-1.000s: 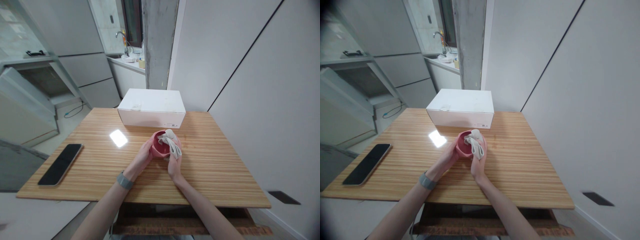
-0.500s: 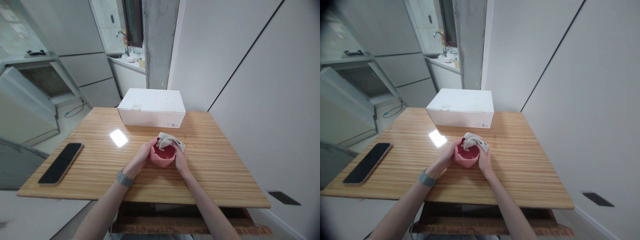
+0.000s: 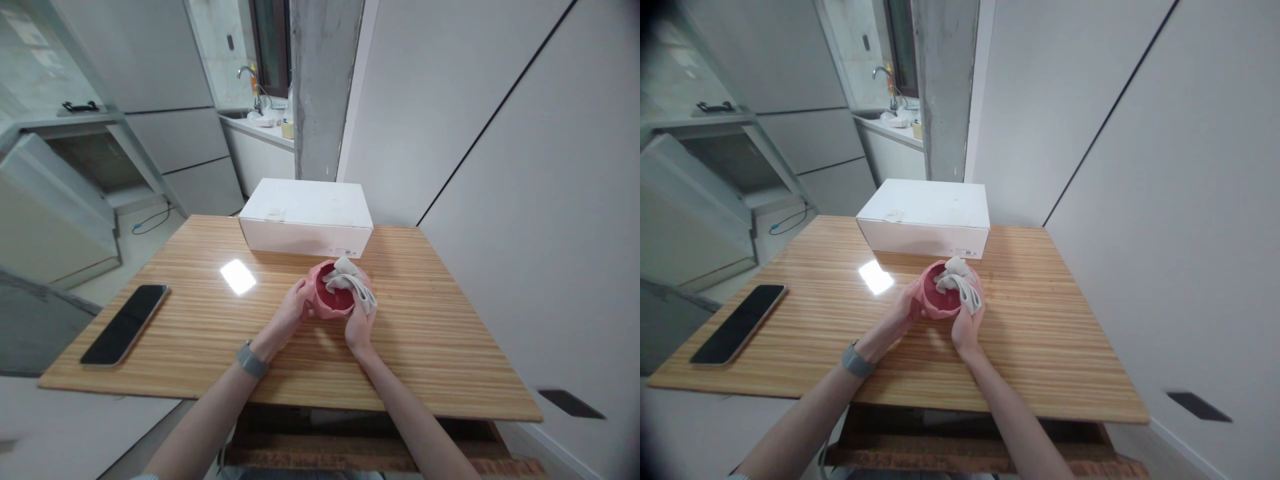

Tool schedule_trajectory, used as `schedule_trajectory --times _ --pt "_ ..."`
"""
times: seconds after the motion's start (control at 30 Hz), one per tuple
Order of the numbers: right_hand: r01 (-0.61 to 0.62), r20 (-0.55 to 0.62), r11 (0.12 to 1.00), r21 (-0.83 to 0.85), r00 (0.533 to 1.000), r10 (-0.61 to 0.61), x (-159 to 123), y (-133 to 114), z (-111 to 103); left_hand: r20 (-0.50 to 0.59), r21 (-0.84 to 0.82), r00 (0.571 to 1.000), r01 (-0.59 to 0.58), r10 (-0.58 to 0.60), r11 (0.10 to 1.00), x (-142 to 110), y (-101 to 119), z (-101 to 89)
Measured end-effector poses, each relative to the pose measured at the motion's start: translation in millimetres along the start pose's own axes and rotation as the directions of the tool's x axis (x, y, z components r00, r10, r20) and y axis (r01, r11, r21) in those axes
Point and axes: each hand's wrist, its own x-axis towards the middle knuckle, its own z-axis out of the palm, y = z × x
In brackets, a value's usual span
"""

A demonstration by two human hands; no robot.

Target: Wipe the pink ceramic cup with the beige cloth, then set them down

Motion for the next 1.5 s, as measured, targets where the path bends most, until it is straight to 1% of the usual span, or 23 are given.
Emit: schedule_trajectory --times 0.1,0.17,0.2,0.27,0.33,0.4,0.47,0.53,0.57,0.7,0.77,0.8,0.87,0.93,1.0,1.1,1.17,1.23,1.3,1.33,1.4,1.5 --pt "-0.149 -0.043 0.989 0.014 0.988 0.150 8.5 -4.7 -7.9 0.029 -0.028 0.994 0.107 -0.106 0.994 3.2 2.1 -4.5" --pt "-0.209 -0.035 0.978 0.023 0.977 0.210 10.2 -7.0 -10.5 0.051 -0.030 0.987 0.154 -0.153 0.988 2.8 4.7 -7.3" --pt "-0.227 -0.012 0.973 0.031 0.974 0.228 10.1 -7.8 -10.9 0.053 -0.030 0.984 0.171 -0.169 0.985 1.6 6.2 -8.2" --pt "-0.256 0.074 0.965 0.062 0.965 0.252 8.8 -8.4 -10.5 0.034 -0.010 0.982 0.189 -0.188 0.982 -1.9 9.5 -8.7" --pt "-0.284 0.166 0.953 0.103 0.950 0.265 7.3 -8.2 -9.1 0.005 0.048 0.979 0.204 -0.204 0.978 -5.2 12.2 -7.7" --pt "-0.300 0.204 0.945 0.128 0.941 0.271 5.9 -7.3 -7.2 -0.005 0.092 0.982 0.189 -0.189 0.978 -6.3 13.6 -6.0" --pt "-0.294 0.175 0.948 0.120 0.946 0.272 4.3 -5.7 -4.7 -0.014 0.085 0.993 0.120 -0.119 0.989 -4.5 13.2 -4.3" --pt "-0.268 0.130 0.960 0.088 0.958 0.255 1.6 -3.3 -1.4 -0.042 0.062 0.998 0.040 -0.038 0.997 -1.0 11.7 -3.2" --pt "-0.250 0.111 0.965 0.074 0.964 0.241 -0.5 -1.9 0.6 -0.063 0.059 0.998 0.018 -0.014 0.998 0.7 10.9 -3.1" --pt "-0.162 0.093 0.986 0.030 0.983 0.159 -11.8 4.2 9.1 -0.167 0.105 0.983 -0.063 0.080 0.992 2.4 9.3 -4.4" --pt "-0.103 0.089 0.995 0.010 0.991 0.101 -16.2 5.9 11.9 -0.175 0.140 0.974 -0.117 0.141 0.983 0.2 8.6 -4.9" --pt "-0.070 0.085 0.998 0.006 0.994 0.069 -17.0 5.9 12.4 -0.164 0.148 0.975 -0.128 0.152 0.981 -1.0 8.0 -4.9" --pt "-0.012 0.065 1.000 0.010 0.998 0.011 -15.0 4.4 11.1 -0.114 0.139 0.985 -0.111 0.127 0.984 -3.1 6.4 -4.3" --pt "0.003 0.046 1.000 0.002 0.999 -0.003 -8.6 1.6 7.1 -0.037 0.108 0.998 -0.055 0.059 0.993 -3.9 5.3 -3.6" --pt "-0.052 0.026 0.999 -0.013 0.998 0.053 0.1 -0.8 1.4 0.010 0.059 0.999 0.039 -0.039 0.998 -4.2 6.1 -3.4" --pt "-0.197 -0.005 0.980 0.016 0.980 0.197 10.8 -0.3 -7.1 0.061 -0.023 0.980 0.193 -0.191 0.981 -5.3 10.7 -4.6" --pt "-0.274 0.003 0.961 0.048 0.962 0.274 13.5 2.3 -10.8 0.090 -0.047 0.967 0.243 -0.238 0.969 -6.9 13.5 -5.4" --pt "-0.322 0.081 0.945 0.055 0.945 0.317 12.9 4.8 -12.1 0.080 -0.058 0.973 0.220 -0.215 0.974 -8.0 14.2 -5.5" --pt "-0.338 0.171 0.940 0.048 0.930 0.325 10.5 5.7 -11.3 0.047 -0.064 0.983 0.182 -0.179 0.981 -7.3 12.4 -5.4" --pt "-0.335 0.194 0.941 0.046 0.927 0.320 9.2 5.5 -10.2 0.027 -0.059 0.986 0.169 -0.167 0.984 -6.2 10.7 -5.5" --pt "-0.318 0.183 0.947 0.041 0.934 0.305 6.8 4.7 -7.3 -0.014 -0.036 0.989 0.145 -0.145 0.989 -2.9 7.0 -6.3" --pt "-0.259 0.151 0.966 0.020 0.956 0.253 2.1 3.3 -1.7 -0.087 -0.017 0.994 0.072 -0.073 0.997 1.0 3.6 -6.6"
